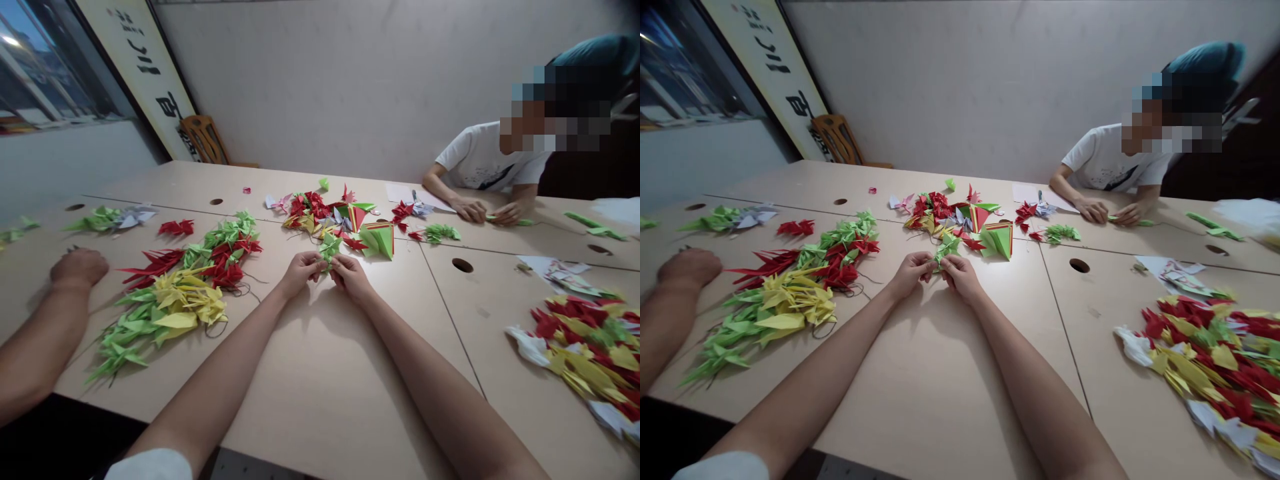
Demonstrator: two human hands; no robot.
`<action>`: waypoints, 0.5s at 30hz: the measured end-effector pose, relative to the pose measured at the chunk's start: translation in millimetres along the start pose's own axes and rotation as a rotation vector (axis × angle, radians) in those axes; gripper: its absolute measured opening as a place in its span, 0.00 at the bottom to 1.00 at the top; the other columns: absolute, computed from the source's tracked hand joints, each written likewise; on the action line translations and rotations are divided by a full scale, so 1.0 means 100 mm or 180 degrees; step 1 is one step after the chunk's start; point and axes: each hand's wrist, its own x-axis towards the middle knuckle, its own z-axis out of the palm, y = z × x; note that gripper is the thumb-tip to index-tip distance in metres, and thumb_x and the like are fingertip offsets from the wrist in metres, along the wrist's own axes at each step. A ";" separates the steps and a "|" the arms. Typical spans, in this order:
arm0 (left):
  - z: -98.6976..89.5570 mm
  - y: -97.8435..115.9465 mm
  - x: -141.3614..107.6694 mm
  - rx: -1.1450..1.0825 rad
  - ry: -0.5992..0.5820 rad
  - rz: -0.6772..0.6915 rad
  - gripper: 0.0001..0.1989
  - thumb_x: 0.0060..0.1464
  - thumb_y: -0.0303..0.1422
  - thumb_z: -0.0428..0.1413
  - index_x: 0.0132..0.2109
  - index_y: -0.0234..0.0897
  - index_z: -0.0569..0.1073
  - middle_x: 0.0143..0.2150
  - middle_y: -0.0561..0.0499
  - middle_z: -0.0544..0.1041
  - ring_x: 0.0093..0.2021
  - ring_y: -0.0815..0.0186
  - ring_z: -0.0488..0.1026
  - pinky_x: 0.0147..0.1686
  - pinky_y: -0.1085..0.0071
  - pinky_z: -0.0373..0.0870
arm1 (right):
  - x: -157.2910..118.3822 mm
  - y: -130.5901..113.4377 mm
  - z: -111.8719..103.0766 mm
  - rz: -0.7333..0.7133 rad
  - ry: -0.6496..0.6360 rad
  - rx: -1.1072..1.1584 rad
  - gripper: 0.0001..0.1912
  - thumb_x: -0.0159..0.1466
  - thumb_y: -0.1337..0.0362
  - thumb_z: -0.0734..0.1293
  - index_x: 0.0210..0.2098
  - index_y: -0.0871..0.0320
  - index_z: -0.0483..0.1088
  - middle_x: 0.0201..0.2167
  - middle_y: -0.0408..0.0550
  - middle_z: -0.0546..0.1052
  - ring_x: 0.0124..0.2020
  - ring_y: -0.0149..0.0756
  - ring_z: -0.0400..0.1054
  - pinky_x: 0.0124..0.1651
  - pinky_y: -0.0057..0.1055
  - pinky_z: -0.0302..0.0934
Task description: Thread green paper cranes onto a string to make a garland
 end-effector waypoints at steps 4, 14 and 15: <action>-0.01 0.00 0.00 -0.0025 -0.0039 -0.0020 0.21 0.45 0.48 0.63 0.28 0.33 0.69 0.16 0.57 0.65 0.17 0.76 0.59 0.20 0.77 0.52 | -0.01 -0.01 0.00 -0.0004 -0.0016 0.0044 0.22 0.60 0.45 0.66 0.25 0.57 0.62 0.16 0.37 0.63 0.12 0.22 0.50 0.16 0.25 0.40; -0.15 -0.04 -0.01 -0.0739 -0.0955 -0.0752 0.17 0.42 0.40 0.67 0.28 0.32 0.70 0.17 0.58 0.62 0.17 0.77 0.56 0.18 0.77 0.50 | -0.06 -0.08 -0.12 0.0711 -0.0957 0.0227 0.20 0.60 0.48 0.67 0.25 0.58 0.61 0.13 0.36 0.63 0.11 0.22 0.51 0.14 0.22 0.40; -0.15 -0.05 -0.01 -0.0767 -0.0910 -0.0758 0.17 0.41 0.40 0.67 0.29 0.32 0.70 0.17 0.58 0.62 0.17 0.77 0.56 0.18 0.77 0.49 | -0.05 -0.08 -0.12 0.0691 -0.0937 0.0243 0.20 0.60 0.48 0.67 0.25 0.58 0.61 0.13 0.35 0.63 0.11 0.22 0.51 0.14 0.22 0.40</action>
